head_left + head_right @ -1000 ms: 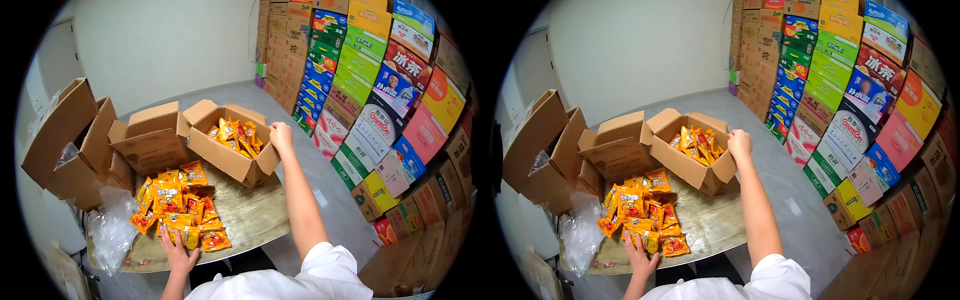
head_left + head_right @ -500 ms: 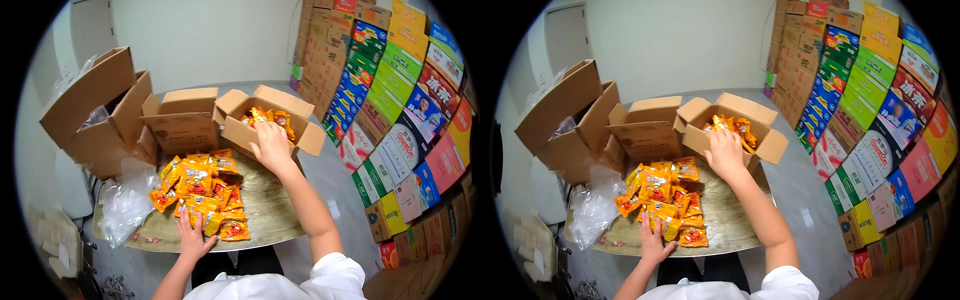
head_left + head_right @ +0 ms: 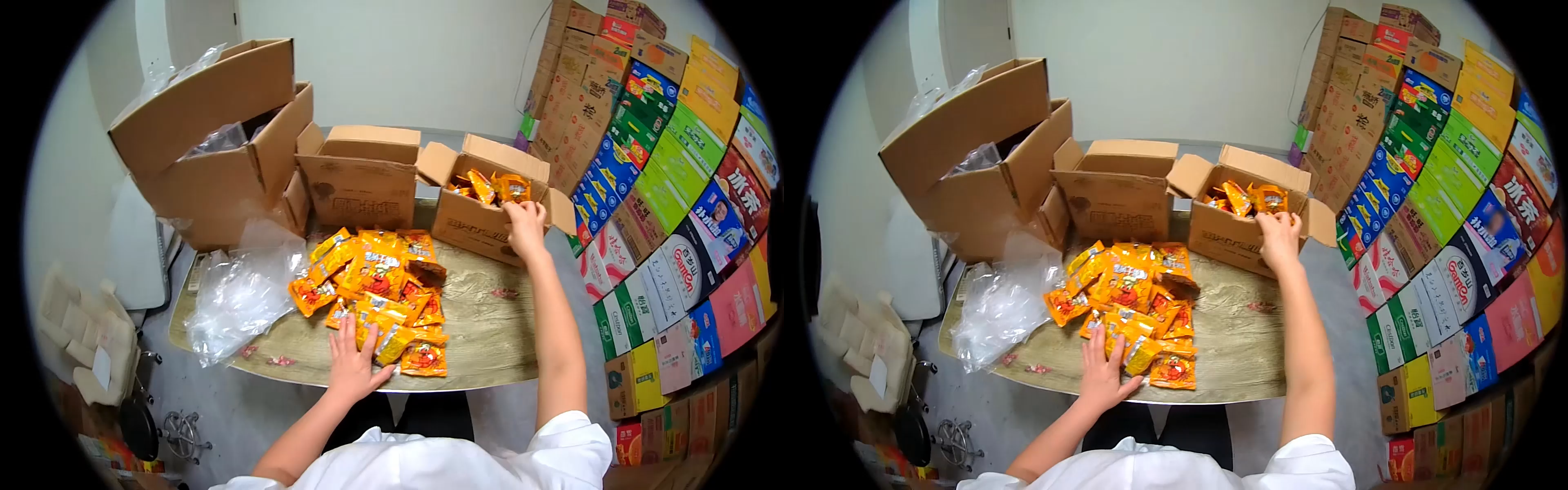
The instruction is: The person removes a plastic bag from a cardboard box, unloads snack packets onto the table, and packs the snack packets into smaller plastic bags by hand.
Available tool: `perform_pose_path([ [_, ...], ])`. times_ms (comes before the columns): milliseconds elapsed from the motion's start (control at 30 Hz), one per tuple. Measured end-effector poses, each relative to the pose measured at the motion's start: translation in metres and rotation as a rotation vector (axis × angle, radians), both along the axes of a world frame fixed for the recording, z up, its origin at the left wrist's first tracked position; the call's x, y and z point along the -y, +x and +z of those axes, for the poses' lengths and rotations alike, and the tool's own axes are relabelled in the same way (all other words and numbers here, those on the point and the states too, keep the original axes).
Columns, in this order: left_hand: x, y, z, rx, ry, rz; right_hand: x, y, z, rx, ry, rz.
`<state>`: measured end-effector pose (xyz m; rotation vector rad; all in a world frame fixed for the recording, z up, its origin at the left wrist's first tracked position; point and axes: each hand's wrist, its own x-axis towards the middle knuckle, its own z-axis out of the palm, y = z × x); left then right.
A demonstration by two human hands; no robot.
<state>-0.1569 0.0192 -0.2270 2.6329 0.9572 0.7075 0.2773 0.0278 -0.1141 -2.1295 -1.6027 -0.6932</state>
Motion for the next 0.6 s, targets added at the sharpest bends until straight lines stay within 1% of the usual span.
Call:
perform_pose_path([
  [67, 0.000, -0.001, -0.001, -0.004, 0.003, 0.004, -0.002, 0.013, -0.003, -0.004, -0.058, 0.019],
  [133, 0.000, -0.001, -0.002, 0.003, 0.013, -0.001, -0.005, 0.004, 0.003, -0.010, -0.097, 0.016],
  [200, -0.002, -0.001, -0.003, 0.029, 0.024, 0.003, -0.003, -0.013, 0.003, 0.017, -0.095, -0.136],
  [233, 0.000, -0.002, -0.003, 0.045, 0.027, -0.001, -0.001, -0.031, 0.006, 0.022, -0.102, -0.127],
  [300, 0.000, -0.003, -0.001, 0.045, 0.013, 0.013, 0.001, -0.072, 0.012, -0.011, 0.176, -0.002],
  [367, 0.000, -0.002, -0.003, 0.058, 0.040, 0.007, 0.008, -0.116, 0.015, -0.221, 0.236, 0.244],
  [400, 0.001, -0.002, -0.002, 0.059, 0.050, 0.011, 0.008, -0.136, 0.008, -0.246, 0.262, 0.355],
  [433, 0.001, -0.002, -0.003, 0.059, 0.048, 0.013, 0.011, -0.158, 0.005, -0.381, 0.177, 0.446],
  [500, 0.000, -0.001, -0.005, 0.081, 0.053, 0.004, 0.004, -0.199, -0.008, -0.409, 0.116, 0.641],
  [533, 0.002, 0.001, 0.001, 0.111, 0.074, -0.012, -0.001, -0.222, -0.009, -0.397, 0.064, 0.723],
  [567, 0.002, 0.005, -0.001, 0.105, 0.075, -0.008, -0.009, -0.240, -0.012, -0.324, 0.009, 0.787],
  [600, 0.000, 0.011, -0.007, 0.124, 0.040, -0.018, -0.017, -0.258, -0.023, -0.282, -0.028, 0.766],
])
